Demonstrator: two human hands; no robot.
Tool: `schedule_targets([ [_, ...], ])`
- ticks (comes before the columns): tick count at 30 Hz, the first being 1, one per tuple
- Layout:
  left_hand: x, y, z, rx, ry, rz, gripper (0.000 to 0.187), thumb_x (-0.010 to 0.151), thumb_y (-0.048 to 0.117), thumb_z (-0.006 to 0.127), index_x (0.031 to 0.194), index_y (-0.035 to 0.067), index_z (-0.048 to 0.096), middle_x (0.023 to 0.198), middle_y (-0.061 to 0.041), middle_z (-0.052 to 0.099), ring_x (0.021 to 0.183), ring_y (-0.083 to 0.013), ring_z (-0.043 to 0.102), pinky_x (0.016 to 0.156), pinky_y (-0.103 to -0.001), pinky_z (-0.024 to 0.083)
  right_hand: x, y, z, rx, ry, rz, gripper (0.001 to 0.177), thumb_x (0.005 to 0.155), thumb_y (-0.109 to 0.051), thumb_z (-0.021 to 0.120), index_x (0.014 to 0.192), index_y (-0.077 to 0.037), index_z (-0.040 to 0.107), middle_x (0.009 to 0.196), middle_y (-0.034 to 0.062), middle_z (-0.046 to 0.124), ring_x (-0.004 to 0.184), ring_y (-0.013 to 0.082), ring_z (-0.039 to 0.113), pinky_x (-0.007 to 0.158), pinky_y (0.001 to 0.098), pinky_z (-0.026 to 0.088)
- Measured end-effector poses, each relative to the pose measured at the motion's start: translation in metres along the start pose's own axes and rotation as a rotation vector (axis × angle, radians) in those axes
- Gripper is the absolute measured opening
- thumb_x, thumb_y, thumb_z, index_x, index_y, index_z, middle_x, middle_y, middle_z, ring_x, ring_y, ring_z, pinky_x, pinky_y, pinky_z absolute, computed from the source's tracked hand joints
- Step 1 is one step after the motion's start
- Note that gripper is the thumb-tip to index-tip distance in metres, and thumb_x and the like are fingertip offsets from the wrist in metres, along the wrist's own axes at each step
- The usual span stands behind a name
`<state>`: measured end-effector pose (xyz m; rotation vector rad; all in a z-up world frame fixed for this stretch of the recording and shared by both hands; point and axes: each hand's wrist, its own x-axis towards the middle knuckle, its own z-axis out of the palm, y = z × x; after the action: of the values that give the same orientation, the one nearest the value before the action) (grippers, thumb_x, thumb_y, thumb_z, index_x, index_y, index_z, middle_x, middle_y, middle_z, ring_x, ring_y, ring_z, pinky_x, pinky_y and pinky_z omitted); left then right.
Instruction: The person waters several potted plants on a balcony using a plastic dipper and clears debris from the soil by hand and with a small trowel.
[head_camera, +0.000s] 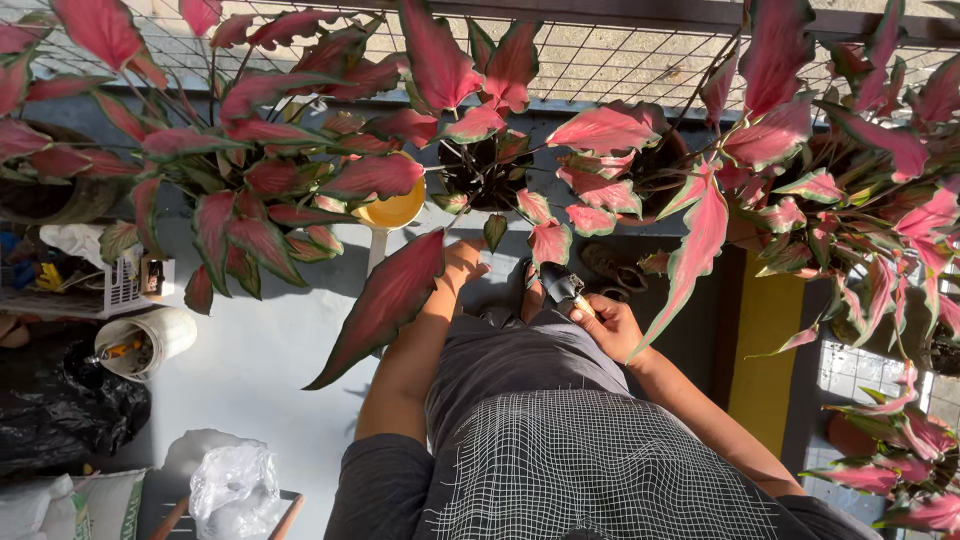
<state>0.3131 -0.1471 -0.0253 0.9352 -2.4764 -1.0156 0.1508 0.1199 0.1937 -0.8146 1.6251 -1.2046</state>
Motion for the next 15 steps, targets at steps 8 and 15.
schedule_targets([
  [8, 0.121, 0.043, 0.024, 0.077, -0.867, -0.101, 0.055, 0.088, 0.028, 0.076, 0.135, 0.007, 0.055, 0.095, -0.014, 0.072, 0.077, -0.0229, 0.064, 0.064, -0.035, 0.052, -0.019, 0.021, 0.015, 0.098, 0.226, 0.129, 0.027, 0.101, -0.025, 0.065, 0.103, 0.001, 0.071, 0.079, -0.0068, 0.060, 0.069, 0.0021, 0.046, 0.060, 0.0211, 0.038],
  [15, 0.184, 0.068, 0.005, -0.364, -0.922, -0.391, 0.056, 0.092, 0.033, 0.073, 0.139, 0.007, 0.055, 0.083, -0.011, 0.075, 0.062, -0.0173, 0.062, 0.055, -0.034, 0.050, -0.012, 0.006, 0.014, 0.071, 0.331, 0.188, 0.029, 0.102, -0.028, 0.065, 0.105, 0.001, 0.071, 0.075, -0.0059, 0.054, 0.066, 0.0035, 0.042, 0.057, 0.0230, 0.035],
])
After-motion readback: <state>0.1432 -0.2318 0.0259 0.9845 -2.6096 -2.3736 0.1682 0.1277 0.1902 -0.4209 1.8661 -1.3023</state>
